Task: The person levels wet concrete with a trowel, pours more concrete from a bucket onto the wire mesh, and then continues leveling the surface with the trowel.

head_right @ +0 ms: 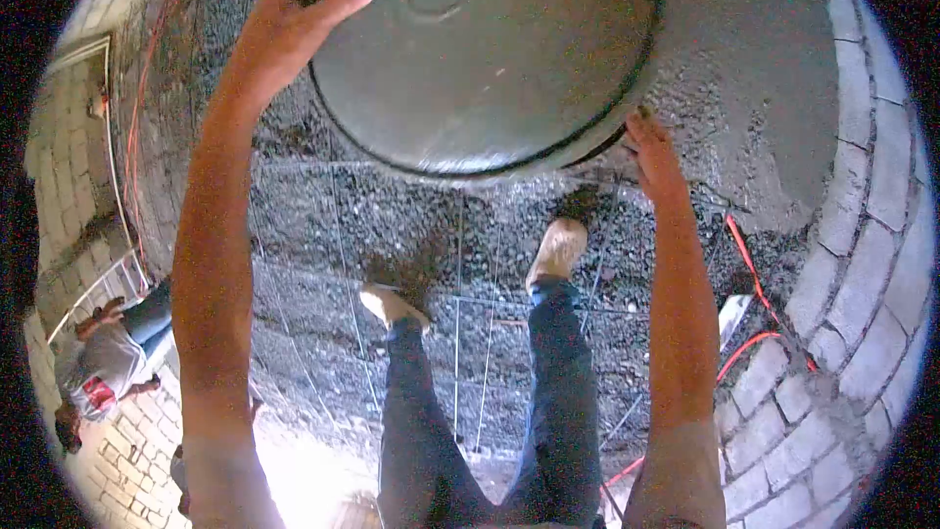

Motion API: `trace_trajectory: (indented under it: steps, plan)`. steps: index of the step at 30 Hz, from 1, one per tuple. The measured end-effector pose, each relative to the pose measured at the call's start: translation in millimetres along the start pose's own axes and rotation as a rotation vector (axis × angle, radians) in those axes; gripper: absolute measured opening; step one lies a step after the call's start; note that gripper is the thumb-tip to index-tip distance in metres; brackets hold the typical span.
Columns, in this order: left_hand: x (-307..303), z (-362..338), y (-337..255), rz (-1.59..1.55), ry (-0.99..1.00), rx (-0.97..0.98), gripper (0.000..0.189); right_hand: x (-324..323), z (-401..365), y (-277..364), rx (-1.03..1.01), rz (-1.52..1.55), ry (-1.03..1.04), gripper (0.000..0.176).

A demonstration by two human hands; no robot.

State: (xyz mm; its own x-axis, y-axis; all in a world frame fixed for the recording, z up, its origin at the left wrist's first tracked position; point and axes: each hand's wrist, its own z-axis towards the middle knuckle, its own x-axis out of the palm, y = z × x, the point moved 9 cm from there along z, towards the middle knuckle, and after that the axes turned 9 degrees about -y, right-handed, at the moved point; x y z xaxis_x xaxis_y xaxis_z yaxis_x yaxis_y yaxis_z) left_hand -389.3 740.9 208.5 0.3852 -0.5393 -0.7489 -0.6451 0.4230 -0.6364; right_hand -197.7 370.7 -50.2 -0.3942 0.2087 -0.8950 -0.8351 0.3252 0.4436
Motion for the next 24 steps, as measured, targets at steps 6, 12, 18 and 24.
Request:
trace_trajectory:
  steps: [6,12,18,24]
  plan:
    - [-28.8,-37.1,-16.5,-0.275,0.026,-0.115,0.087,9.5,11.0,-44.4,0.433,0.37,-0.051,0.06]
    - [-59.9,-73.1,62.5,-0.018,-0.267,-0.071,0.098,12.4,15.5,-19.2,0.498,0.398,0.025,0.061]
    - [-87.9,-199.5,209.5,-0.263,-0.229,-0.497,0.105,9.8,49.7,120.9,0.851,0.89,0.109,0.062]
    - [-102.0,-418.6,390.1,-0.977,-0.66,-0.84,0.067,41.7,153.2,416.1,0.268,0.641,0.249,0.067]
